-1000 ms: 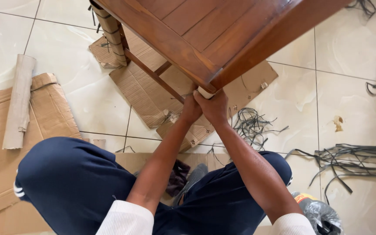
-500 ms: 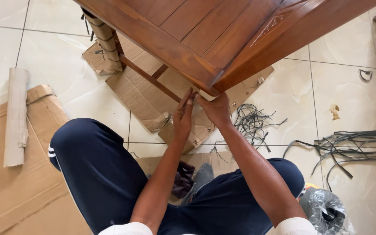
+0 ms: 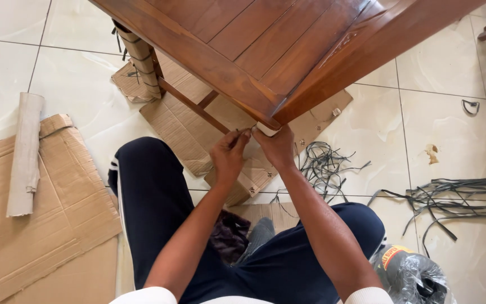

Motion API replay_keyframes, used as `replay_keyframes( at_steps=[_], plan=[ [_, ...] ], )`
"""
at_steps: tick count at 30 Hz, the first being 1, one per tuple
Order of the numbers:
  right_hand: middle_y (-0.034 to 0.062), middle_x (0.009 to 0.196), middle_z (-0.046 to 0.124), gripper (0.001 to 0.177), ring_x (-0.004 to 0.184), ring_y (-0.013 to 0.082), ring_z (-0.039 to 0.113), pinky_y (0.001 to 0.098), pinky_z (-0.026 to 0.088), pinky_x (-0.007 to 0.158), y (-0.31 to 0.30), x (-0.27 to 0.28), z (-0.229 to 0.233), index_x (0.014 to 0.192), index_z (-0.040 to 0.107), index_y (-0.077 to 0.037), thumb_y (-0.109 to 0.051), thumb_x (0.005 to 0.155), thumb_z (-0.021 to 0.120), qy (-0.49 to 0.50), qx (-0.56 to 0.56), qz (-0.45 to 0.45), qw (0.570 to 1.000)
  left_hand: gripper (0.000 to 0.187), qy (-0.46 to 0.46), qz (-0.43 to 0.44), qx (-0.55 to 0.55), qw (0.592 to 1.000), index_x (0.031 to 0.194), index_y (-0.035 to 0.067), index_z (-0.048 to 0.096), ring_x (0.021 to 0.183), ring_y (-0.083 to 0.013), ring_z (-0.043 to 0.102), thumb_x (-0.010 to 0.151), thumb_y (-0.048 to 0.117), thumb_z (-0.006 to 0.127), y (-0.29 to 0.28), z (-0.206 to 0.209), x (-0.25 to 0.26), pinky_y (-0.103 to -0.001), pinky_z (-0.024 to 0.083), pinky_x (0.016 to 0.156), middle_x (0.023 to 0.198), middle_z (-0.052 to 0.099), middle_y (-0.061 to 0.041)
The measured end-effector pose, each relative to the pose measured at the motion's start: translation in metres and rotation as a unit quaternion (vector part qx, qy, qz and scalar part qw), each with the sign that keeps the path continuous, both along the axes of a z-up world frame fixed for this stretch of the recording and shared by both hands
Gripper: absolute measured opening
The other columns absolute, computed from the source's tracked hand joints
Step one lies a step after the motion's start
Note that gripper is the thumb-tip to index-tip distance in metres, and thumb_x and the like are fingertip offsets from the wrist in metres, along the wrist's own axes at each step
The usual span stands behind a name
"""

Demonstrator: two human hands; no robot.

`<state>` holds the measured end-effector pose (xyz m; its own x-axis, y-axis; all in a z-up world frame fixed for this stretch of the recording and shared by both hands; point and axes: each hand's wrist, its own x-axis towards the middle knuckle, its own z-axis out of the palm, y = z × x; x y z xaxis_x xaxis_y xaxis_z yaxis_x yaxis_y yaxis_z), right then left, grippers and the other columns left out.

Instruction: The person wraps furniture legs with cardboard and secures them with ties for protection.

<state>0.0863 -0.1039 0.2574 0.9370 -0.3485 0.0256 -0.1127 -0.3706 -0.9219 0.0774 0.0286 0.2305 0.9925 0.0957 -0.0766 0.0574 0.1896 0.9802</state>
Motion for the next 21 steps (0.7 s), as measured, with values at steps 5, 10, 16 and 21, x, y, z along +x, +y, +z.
replay_keyframes(
  at_steps=[5,10,16,21],
  plan=[
    [0.011,0.102,0.078,0.041,0.096,0.0202,0.075,0.0344,0.058,0.083,-0.004,0.001,-0.011,0.109,0.068,-0.001,-0.023,0.078,0.083,-0.033,-0.007,0.002,0.999,0.019,0.06,-0.055,0.041,0.996,0.104,-0.001,0.08,0.075,-0.01,0.062,0.095,0.013,0.072,0.019,0.001,0.013,-0.025,0.05,0.069,0.083,0.074,-0.004],
    [0.0096,0.107,0.074,0.043,0.099,0.0182,0.071,0.0351,0.057,0.084,-0.006,-0.001,-0.019,0.117,0.063,-0.001,-0.019,0.081,0.081,-0.022,0.044,0.016,0.999,0.014,0.021,-0.173,-0.066,0.983,0.105,0.0,0.071,0.091,-0.0086,0.063,0.098,0.012,0.067,0.026,-0.041,0.023,-0.023,0.05,0.082,0.097,0.071,-0.001],
    [0.0076,0.107,0.071,0.046,0.096,0.0151,0.069,0.0316,0.057,0.082,-0.006,-0.004,-0.03,0.122,0.058,-0.001,-0.009,0.081,0.077,-0.054,0.097,0.015,0.994,0.011,0.036,-0.185,-0.189,0.964,0.104,0.003,0.064,0.1,-0.0125,0.069,0.101,0.014,0.063,0.006,-0.063,0.015,-0.03,0.055,0.091,0.104,0.071,-0.002],
    [0.0097,0.108,0.067,0.048,0.091,0.0142,0.066,0.0302,0.054,0.079,0.002,-0.013,-0.028,0.127,0.055,0.0,-0.002,0.083,0.073,-0.096,0.126,0.015,0.987,0.006,-0.012,-0.164,-0.18,0.97,0.105,0.001,0.063,0.103,-0.0129,0.067,0.104,0.007,0.061,0.003,-0.069,0.003,-0.032,0.056,0.096,0.106,0.069,-0.004]
  ],
)
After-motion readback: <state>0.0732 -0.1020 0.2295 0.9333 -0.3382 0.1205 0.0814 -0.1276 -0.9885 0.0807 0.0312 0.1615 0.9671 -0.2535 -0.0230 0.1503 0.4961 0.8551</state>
